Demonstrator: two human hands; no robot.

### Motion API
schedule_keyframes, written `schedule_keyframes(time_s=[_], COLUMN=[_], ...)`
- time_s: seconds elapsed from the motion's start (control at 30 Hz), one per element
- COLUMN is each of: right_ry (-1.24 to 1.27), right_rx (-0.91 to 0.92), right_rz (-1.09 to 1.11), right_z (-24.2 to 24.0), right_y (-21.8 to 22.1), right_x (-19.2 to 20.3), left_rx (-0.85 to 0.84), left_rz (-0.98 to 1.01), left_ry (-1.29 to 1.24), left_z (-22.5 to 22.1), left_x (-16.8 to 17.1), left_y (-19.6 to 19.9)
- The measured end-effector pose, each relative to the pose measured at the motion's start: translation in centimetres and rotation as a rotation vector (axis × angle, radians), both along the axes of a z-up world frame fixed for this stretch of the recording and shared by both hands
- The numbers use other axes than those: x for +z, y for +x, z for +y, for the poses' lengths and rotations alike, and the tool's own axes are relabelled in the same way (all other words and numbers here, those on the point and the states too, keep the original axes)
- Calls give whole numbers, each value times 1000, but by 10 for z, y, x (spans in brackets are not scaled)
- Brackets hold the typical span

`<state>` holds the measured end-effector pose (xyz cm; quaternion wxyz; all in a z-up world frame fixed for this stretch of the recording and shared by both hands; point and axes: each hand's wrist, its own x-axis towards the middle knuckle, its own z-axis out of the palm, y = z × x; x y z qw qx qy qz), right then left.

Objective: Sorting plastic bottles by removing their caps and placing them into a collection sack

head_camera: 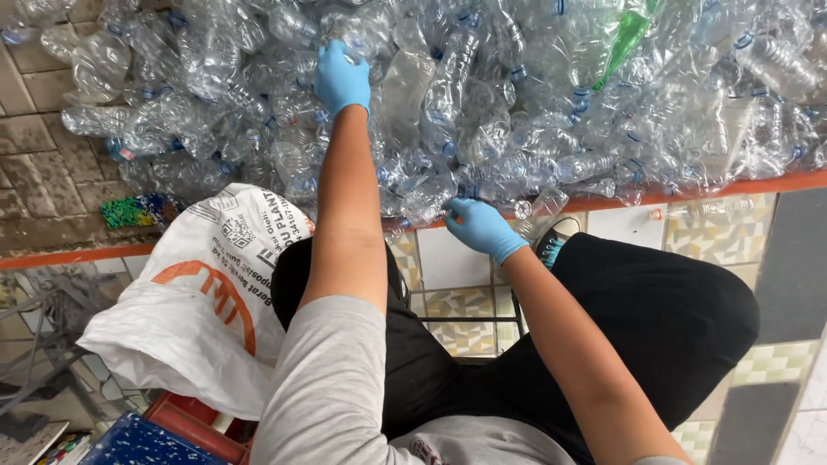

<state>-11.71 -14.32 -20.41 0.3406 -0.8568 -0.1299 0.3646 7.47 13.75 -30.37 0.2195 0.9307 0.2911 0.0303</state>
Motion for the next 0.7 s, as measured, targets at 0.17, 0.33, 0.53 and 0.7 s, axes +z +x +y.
schedule_keyframes(time_s=[0.17, 0.33, 0.53, 0.7], right_ry=[79, 271, 429, 1087], right_rx=[-205, -443, -429, -870], right_rz=[157, 203, -132, 343], right_z=[10, 11, 5, 7], right_y=[30, 65, 111, 129], right_x=[30, 54, 91, 152], left_rx=[-85, -329, -485, -931], left_rz=[-289, -597, -706, -761], left_ry=[-54, -27, -33, 69], left_z=[13, 1, -68, -127], left_x=[53, 99, 168, 211], left_y=[7, 24, -2, -49])
